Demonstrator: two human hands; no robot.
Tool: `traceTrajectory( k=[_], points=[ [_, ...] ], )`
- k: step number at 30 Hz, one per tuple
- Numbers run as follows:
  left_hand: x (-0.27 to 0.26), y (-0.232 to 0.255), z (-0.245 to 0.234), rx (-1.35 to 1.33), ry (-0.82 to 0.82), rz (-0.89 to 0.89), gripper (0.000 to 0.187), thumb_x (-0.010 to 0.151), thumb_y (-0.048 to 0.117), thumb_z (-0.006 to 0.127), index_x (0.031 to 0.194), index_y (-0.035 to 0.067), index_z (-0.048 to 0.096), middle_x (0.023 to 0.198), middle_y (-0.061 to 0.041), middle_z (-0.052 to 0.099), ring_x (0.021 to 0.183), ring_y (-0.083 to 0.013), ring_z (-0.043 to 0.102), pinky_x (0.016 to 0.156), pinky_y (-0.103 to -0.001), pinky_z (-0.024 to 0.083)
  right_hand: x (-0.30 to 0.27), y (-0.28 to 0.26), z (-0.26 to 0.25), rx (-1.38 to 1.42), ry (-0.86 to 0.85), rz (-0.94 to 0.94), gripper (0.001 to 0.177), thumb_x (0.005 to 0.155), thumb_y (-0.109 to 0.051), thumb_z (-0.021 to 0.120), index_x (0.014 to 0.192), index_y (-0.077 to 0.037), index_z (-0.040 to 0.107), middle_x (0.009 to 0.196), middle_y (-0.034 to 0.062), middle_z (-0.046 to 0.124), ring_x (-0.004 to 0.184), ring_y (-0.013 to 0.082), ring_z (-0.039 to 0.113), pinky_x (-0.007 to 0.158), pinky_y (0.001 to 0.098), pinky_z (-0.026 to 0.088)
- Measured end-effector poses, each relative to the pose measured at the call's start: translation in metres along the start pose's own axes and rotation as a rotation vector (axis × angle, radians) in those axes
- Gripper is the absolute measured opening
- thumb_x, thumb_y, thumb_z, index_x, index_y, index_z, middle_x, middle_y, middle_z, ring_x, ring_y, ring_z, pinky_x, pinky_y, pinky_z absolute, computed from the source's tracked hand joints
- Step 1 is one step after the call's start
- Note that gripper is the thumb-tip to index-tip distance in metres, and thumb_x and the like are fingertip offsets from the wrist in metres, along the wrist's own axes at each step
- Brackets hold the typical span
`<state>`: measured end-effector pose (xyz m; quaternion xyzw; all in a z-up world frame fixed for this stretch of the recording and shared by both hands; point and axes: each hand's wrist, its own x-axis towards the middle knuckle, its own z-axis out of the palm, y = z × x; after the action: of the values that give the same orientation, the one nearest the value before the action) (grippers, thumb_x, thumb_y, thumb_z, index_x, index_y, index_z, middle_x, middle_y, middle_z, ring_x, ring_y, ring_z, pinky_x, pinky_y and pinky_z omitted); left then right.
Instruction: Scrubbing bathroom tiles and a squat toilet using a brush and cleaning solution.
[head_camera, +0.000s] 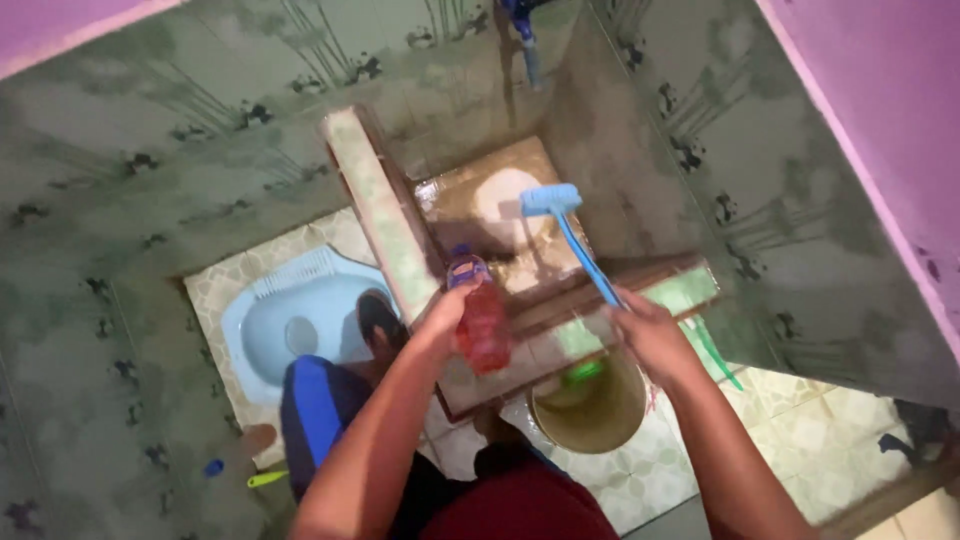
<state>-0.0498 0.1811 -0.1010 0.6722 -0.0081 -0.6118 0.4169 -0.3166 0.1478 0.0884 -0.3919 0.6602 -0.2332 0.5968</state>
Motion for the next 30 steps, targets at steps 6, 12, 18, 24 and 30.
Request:
traceTrajectory(
  k=[6, 12, 18, 24, 30],
  points=[
    [0.044, -0.011, 0.045, -0.579, -0.534, -0.285, 0.016, 0.08, 0.023, 0.077, 0.086, 0.009, 0.073, 0.076, -0.009, 0.074, 0.064, -0.0282, 0.071, 0.053, -0.044, 0.056, -0.111, 0.0, -0.049, -0.083, 0.098, 0.248, 0.064, 0.091, -0.022, 0.064, 0.155, -0.018, 0.055, 0.062, 0.0027, 0.031, 0.057, 0.0156, 0.029, 0.055, 0.0316, 0.029],
    [-0.005, -0.008, 0.069, -0.186, -0.189, -0.409, 0.039, 0.097, 0.047, 0.064, 0.103, 0.008, 0.07, 0.079, -0.009, 0.076, 0.05, -0.0258, 0.068, 0.041, -0.035, 0.055, -0.147, 0.048, -0.073, 0.163, 0.198, 0.235, 0.071, 0.089, -0.009, 0.063, 0.158, -0.006, 0.044, 0.061, 0.0028, 0.033, 0.05, 0.0115, 0.022, 0.048, 0.0278, 0.016],
    [-0.036, -0.039, 0.05, -0.16, -0.36, -0.347, 0.038, 0.093, 0.04, 0.065, 0.104, 0.005, 0.073, 0.09, -0.017, 0.075, 0.073, -0.0369, 0.07, 0.061, -0.054, 0.059, -0.183, 0.081, -0.091, 0.215, 0.21, 0.163, 0.061, 0.093, -0.006, 0.06, 0.153, -0.003, 0.051, 0.064, 0.0021, 0.035, 0.048, 0.0111, 0.024, 0.046, 0.0263, 0.017],
    [-0.058, -0.081, 0.017, -0.327, -0.455, -0.395, 0.029, 0.1, 0.033, 0.064, 0.102, 0.004, 0.064, 0.084, -0.018, 0.07, 0.076, -0.038, 0.071, 0.072, -0.055, 0.061, -0.206, 0.141, -0.114, 0.182, 0.212, 0.053, 0.049, 0.092, -0.006, 0.06, 0.141, -0.006, 0.062, 0.054, 0.0028, 0.032, 0.043, 0.0112, 0.024, 0.04, 0.0276, 0.017],
    [-0.22, -0.017, -0.001, 0.299, -0.075, -0.133, 0.026, 0.108, 0.032, 0.055, 0.113, 0.007, 0.063, 0.097, -0.011, 0.072, 0.069, -0.0209, 0.068, 0.053, -0.028, 0.059, -0.245, 0.169, -0.143, 0.233, 0.109, -0.016, 0.058, 0.091, -0.006, 0.061, 0.149, -0.003, 0.054, 0.059, 0.0056, 0.038, 0.044, 0.0112, 0.025, 0.039, 0.026, 0.018]
  ],
)
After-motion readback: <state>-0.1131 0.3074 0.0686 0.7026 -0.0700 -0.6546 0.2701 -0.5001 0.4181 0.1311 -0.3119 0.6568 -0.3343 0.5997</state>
